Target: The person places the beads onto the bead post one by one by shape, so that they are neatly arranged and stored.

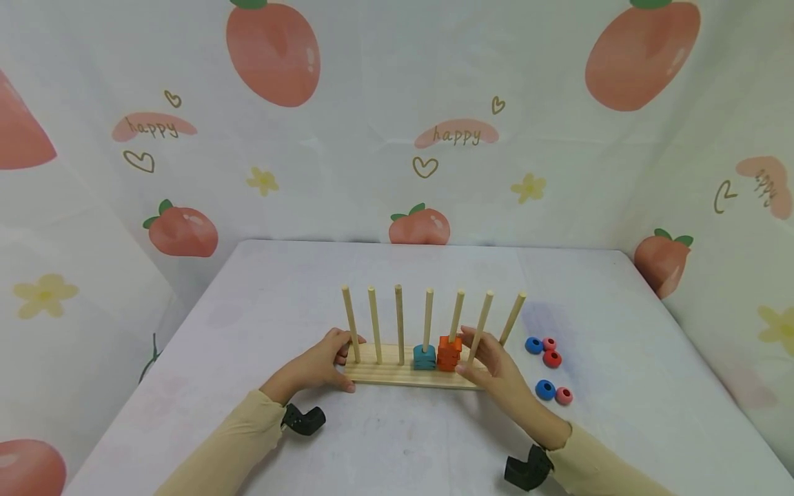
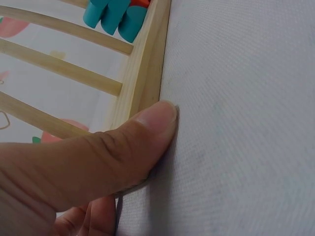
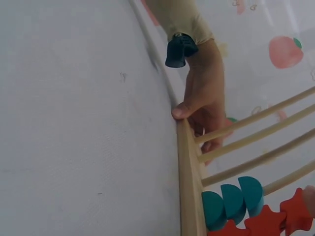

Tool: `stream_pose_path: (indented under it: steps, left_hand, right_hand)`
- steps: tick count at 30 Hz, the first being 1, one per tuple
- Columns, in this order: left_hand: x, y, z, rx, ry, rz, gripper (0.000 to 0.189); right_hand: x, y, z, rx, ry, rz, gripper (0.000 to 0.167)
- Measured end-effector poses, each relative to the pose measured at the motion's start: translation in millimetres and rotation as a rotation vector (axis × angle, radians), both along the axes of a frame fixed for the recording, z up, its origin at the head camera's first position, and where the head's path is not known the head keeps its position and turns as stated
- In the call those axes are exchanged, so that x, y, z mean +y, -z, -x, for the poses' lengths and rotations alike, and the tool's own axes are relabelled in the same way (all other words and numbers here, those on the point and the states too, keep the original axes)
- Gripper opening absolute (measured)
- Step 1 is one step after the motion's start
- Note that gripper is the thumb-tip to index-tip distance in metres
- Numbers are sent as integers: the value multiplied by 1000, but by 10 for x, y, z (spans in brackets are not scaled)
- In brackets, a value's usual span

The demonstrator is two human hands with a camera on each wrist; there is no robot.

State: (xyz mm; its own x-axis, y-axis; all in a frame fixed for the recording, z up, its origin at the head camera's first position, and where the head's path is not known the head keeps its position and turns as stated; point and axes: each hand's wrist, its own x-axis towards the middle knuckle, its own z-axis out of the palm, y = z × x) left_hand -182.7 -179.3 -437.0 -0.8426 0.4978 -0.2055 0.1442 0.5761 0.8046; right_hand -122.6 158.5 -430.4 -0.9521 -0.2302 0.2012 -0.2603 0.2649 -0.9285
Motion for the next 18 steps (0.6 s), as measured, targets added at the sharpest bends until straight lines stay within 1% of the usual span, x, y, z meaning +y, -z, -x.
stream_pose_path:
  steps: [3,6,8,13,15,18]
  left_hand:
    - [-1,5,0,1,-1,-2,80]
    - [-2,10,-3,2,2,-11,80]
    - [-2,13,-3,2,4,-14,80]
    - [2,8,-4,-3,6,-17,80]
    - [1,4,-2,-7,5,-14,80]
    - [2,-5,-2,-9,-1,-7,80]
  right_hand:
    - [55,-24,-89,35,-15,-64,64]
    - [112,-65,-182,-2,-17,-120,69]
    - [155,-96,-236,-45,-22,-156,72]
    - [307,-190,-357,-104,-62,-247,71]
    - [387,-225,-392,-97,-83,-290,68]
    - [513,-288,-409,-52,-114,-372,59]
